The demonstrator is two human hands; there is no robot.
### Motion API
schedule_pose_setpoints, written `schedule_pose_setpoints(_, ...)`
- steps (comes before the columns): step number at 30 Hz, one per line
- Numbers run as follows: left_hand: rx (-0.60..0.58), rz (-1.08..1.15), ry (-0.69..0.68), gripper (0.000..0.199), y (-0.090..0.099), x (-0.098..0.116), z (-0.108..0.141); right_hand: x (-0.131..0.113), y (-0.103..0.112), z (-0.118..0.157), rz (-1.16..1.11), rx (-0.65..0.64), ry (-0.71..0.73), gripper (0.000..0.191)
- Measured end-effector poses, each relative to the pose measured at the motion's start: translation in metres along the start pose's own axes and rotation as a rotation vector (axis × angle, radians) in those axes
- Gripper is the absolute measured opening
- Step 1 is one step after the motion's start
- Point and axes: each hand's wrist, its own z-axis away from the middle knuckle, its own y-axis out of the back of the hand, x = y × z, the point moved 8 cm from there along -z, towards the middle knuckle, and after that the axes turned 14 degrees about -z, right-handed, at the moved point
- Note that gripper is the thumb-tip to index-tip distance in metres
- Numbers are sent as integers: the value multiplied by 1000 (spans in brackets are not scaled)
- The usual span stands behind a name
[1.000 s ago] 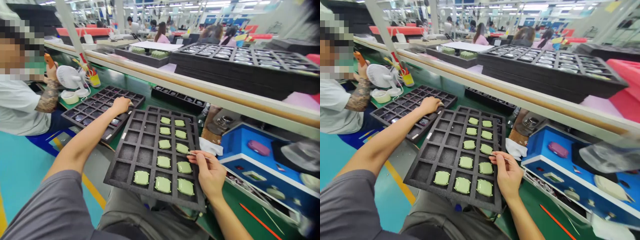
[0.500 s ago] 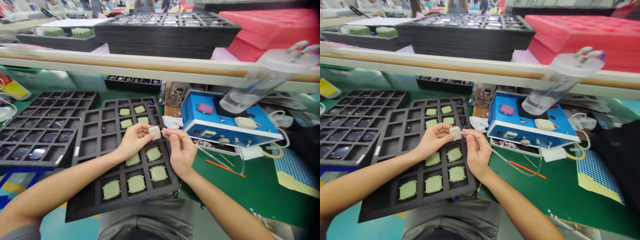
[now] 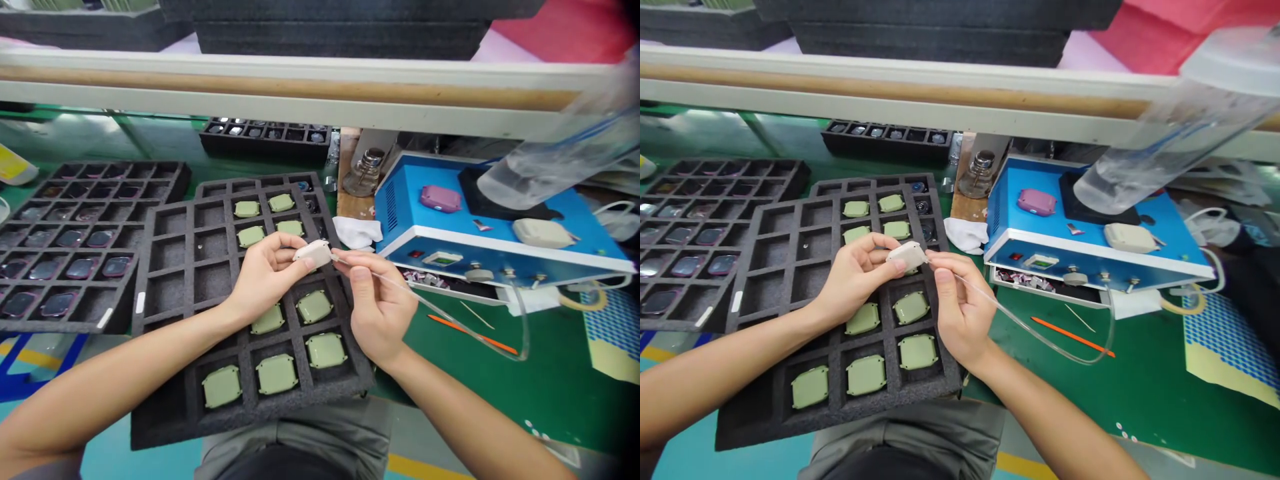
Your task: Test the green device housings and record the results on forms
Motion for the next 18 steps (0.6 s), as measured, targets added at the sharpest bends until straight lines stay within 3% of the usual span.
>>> schedule_pose_setpoints(18,0,-3,9,37,-2,4,5,-3,0,0,-17,13,11,17)
